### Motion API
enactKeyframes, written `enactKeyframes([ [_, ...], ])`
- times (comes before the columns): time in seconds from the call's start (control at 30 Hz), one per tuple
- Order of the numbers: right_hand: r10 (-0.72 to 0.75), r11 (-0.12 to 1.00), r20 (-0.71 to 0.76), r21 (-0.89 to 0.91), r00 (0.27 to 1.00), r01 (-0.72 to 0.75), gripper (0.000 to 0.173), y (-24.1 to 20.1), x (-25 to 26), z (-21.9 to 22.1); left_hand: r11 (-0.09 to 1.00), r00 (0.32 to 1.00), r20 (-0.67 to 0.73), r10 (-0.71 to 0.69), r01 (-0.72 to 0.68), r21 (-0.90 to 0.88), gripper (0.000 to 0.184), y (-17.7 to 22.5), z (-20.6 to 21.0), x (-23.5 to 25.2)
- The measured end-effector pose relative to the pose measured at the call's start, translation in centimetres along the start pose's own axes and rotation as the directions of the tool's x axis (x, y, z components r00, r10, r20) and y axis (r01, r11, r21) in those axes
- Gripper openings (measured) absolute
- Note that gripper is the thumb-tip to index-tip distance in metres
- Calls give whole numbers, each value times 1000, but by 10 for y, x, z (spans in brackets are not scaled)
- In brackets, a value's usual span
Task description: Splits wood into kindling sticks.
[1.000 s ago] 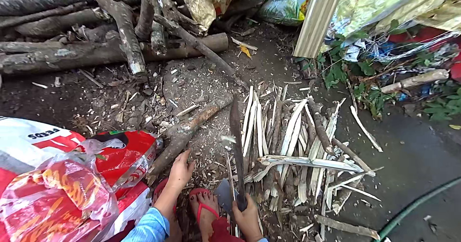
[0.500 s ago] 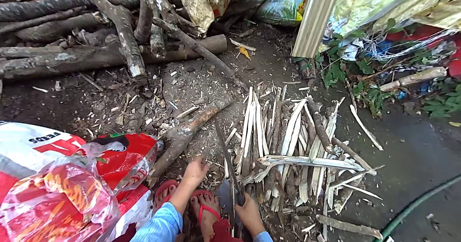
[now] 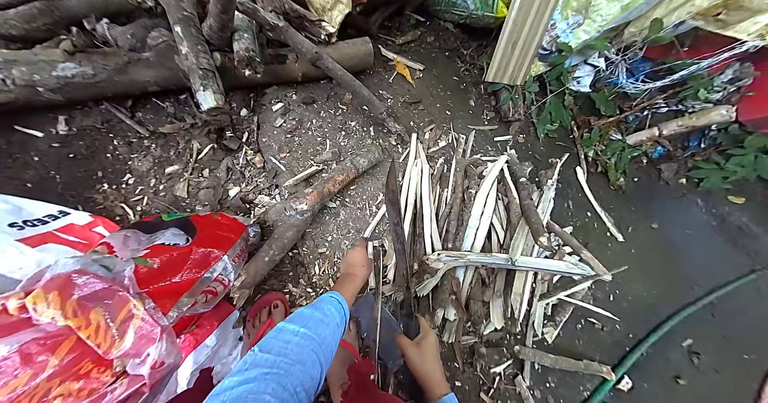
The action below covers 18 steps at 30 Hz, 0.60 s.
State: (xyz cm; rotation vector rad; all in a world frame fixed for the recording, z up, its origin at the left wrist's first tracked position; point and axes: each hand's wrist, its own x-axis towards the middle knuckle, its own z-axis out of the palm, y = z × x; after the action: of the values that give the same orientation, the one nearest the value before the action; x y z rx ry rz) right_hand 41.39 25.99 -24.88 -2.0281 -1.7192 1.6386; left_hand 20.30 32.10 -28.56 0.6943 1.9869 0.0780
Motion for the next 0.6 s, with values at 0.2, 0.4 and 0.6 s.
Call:
enactKeyframes([
  [0.2, -26, 1000, 13, 14, 1000, 26, 37, -2, -2, 7, 994, 1000, 10, 15, -16, 107, 61, 2, 4, -4],
  [0.4, -35, 999, 26, 23, 999, 35, 43, -6, -7, 2, 997, 1000, 7, 4, -4, -82, 46, 6, -5, -12],
  [0.6, -74, 997, 35, -20, 997, 75, 45, -16, -17, -6, 880, 875, -376, 304, -410, -241, 31, -22, -48, -32],
])
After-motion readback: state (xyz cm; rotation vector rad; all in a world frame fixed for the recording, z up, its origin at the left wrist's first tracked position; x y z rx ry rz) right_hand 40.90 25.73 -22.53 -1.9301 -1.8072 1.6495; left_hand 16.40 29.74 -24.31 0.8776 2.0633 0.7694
